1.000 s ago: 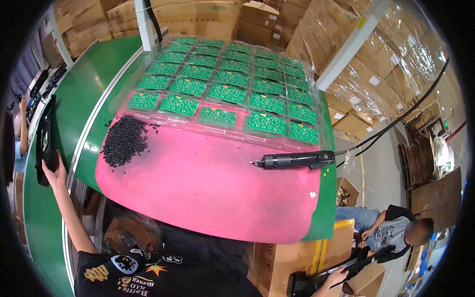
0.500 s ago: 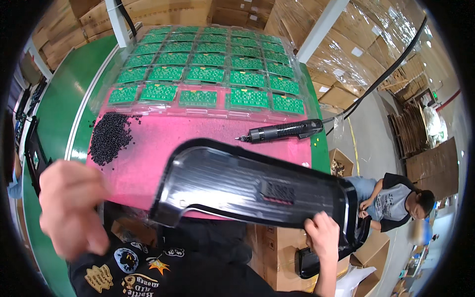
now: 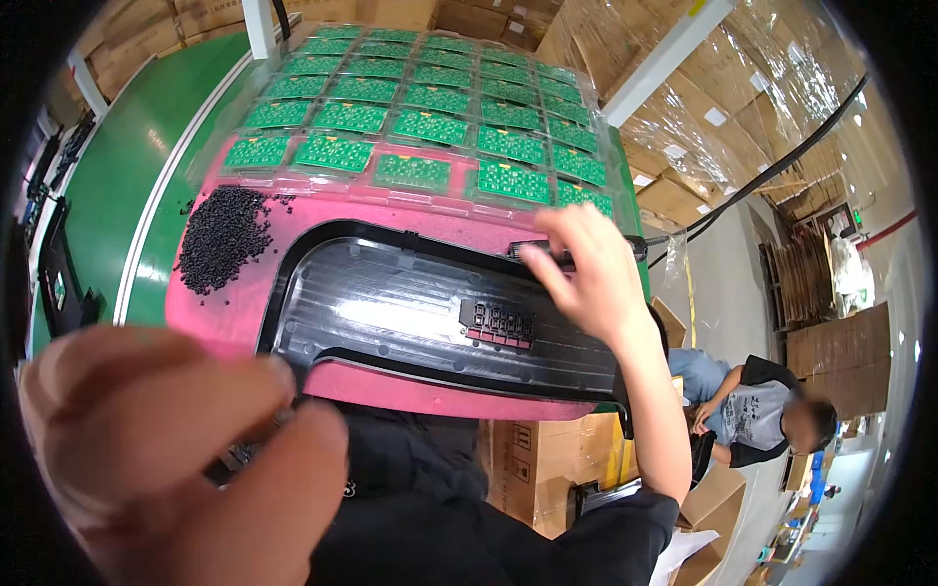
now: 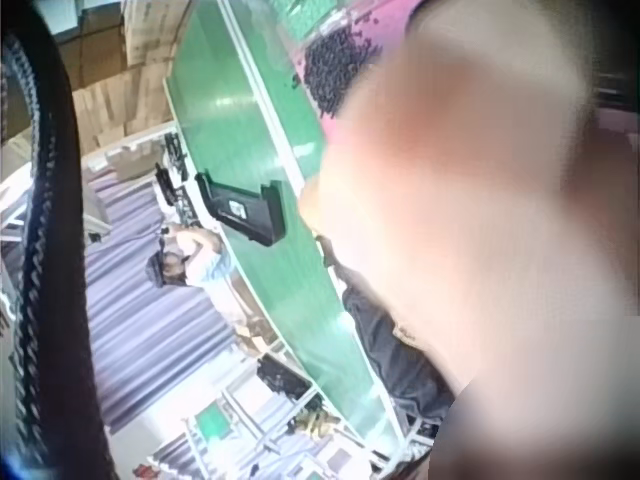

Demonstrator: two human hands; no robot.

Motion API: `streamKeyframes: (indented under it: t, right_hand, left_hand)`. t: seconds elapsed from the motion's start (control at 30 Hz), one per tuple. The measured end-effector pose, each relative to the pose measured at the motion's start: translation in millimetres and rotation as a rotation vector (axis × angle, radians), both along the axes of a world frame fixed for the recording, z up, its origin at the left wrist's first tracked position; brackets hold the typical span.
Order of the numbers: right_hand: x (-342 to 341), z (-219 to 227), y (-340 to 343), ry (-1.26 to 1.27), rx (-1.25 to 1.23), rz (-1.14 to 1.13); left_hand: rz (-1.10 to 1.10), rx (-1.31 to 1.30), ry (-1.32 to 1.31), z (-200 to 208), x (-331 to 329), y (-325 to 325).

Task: Assemble circuit boards into plastic housings using an electric screwdriver.

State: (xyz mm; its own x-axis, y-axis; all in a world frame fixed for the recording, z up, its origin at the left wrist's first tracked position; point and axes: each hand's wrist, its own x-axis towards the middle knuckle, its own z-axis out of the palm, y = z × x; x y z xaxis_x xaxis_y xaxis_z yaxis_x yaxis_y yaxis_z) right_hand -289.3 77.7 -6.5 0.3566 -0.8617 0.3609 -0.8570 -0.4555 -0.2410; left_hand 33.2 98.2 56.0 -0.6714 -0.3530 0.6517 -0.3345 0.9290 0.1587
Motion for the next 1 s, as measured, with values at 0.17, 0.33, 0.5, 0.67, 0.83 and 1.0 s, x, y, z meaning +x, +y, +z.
streamKeyframes:
  t: [0.17,0.33,0.5,0.67,0.83,1.0]
  right_hand:
    - [-24,-36,-69,0.138,0.0,-0.212]
    - [-16,-67,-101,0.231,-0.059,-0.266]
    - [-11,-53,-99,0.147,-0.166,-0.29]
    - [14,-19,-59,-0.289,-0.124,-0.218]
    - [68,2,-7,-1.324,0.376,0.183]
    - [59,0,14,-1.303,0.181,0.112]
  left_hand:
    - [-0.096,0.004,-0.106,11,-28,-37]
    - [0.066,0.074,-0.251,-100,-22,-116]
    - [0.026,0.237,-0.129,-126,-3,-115]
    - [0.132,0.273,-0.202,-109,12,-108]
    - [-0.349,0.83,0.208,-71,-35,-86]
    - [-0.507,1.06,0.301,-68,-60,-85]
